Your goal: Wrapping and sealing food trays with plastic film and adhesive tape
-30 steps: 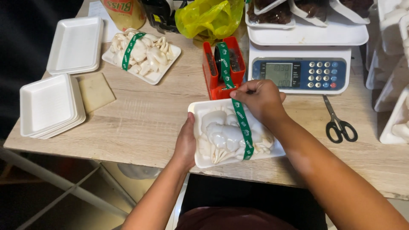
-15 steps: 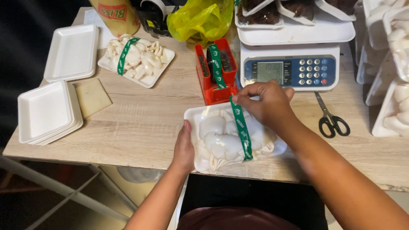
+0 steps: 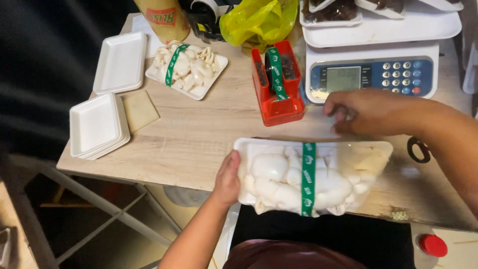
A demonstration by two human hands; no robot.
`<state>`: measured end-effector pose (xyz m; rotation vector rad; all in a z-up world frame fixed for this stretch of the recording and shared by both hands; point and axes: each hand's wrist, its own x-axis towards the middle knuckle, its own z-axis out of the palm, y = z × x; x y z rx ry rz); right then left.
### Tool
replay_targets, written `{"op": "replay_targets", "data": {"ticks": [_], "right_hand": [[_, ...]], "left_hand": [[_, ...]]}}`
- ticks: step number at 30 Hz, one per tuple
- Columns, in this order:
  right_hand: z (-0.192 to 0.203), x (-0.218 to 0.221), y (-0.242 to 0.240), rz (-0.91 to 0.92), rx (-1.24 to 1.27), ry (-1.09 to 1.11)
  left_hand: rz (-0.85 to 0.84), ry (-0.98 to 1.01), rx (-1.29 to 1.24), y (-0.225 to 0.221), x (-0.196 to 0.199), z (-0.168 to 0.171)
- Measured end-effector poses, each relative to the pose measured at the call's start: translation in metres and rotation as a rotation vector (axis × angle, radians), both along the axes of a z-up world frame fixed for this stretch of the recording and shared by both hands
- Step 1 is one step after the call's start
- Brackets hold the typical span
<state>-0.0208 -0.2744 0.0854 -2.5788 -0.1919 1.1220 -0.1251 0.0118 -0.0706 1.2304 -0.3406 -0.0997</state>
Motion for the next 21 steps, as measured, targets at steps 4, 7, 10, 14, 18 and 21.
{"op": "replay_targets", "data": {"ticks": [4,7,10,14,18,21], "right_hand": [[0.014,-0.026,-0.041,-0.318,0.415,-0.366],[-0.088,-0.012,-0.163,-0.573,0.920,-0.283],[-0.213,-0.067,-0.249,-0.456,1.279,-0.251],[-0.339,-0.135,-0.283,-0.493,1.807,-0.077],[-0.397,-0.200,-0.291,-1.041,1.410,-0.389],[-0.368,-0.209,-0.262,-1.131,1.473,-0.549]], "left_hand": [[0.301,0.673,-0.377,0.058,0.026,0.026],[0.506,0.578,-0.208,0.129,0.066,0.083],[0.534,0.457,-0.076,0.197,0.130,0.115],[0.533,0.683,0.117,0.252,0.218,0.114],[0.447,0.724,0.230,0.236,0.267,0.109],[0.545,0.703,0.673,0.213,0.283,0.118]]}}
